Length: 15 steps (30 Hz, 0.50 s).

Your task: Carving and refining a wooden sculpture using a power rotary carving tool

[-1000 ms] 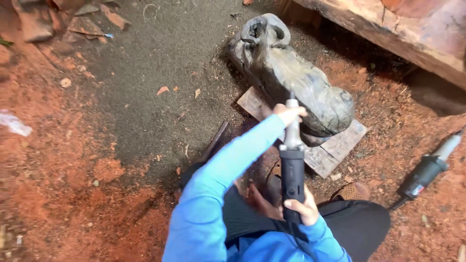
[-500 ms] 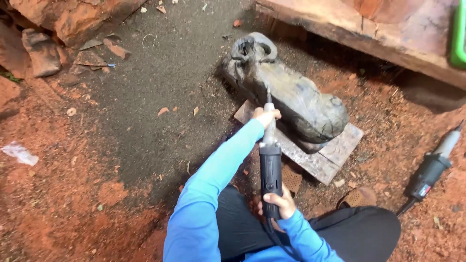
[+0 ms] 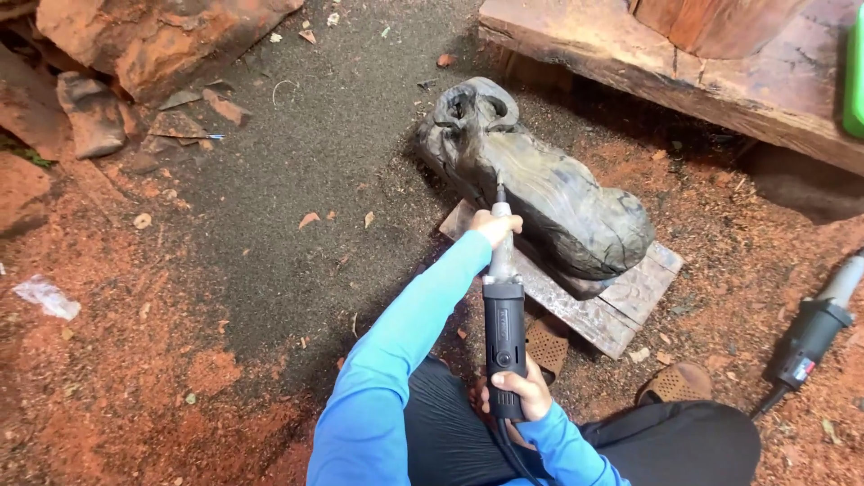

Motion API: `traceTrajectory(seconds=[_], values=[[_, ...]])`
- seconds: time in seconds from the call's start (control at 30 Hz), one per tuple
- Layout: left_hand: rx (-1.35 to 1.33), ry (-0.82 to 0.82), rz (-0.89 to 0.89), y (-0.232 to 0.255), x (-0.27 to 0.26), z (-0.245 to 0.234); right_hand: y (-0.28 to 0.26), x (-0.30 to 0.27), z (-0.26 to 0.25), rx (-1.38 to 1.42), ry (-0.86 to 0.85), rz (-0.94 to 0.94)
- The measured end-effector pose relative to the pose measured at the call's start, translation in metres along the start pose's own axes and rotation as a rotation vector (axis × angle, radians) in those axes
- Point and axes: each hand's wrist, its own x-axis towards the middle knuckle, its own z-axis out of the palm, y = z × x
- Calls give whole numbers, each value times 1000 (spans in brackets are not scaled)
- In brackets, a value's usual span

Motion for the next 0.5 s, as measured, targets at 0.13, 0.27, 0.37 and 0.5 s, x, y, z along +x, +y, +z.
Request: traceTrajectory(seconds=[0.13,0.27,0.37,0.5], values=[[7,17,1,2,3,-1,9,18,-20,-48,-140,-44],[-13,27,0,5,-1,5,10,16,-19,-39,-54,-22],[-13,33,-6,8,-7,10,11,11,-17,2,-50,-18],[-7,32,-4,17,-16,17,10,7,-18,86,-99,-36]])
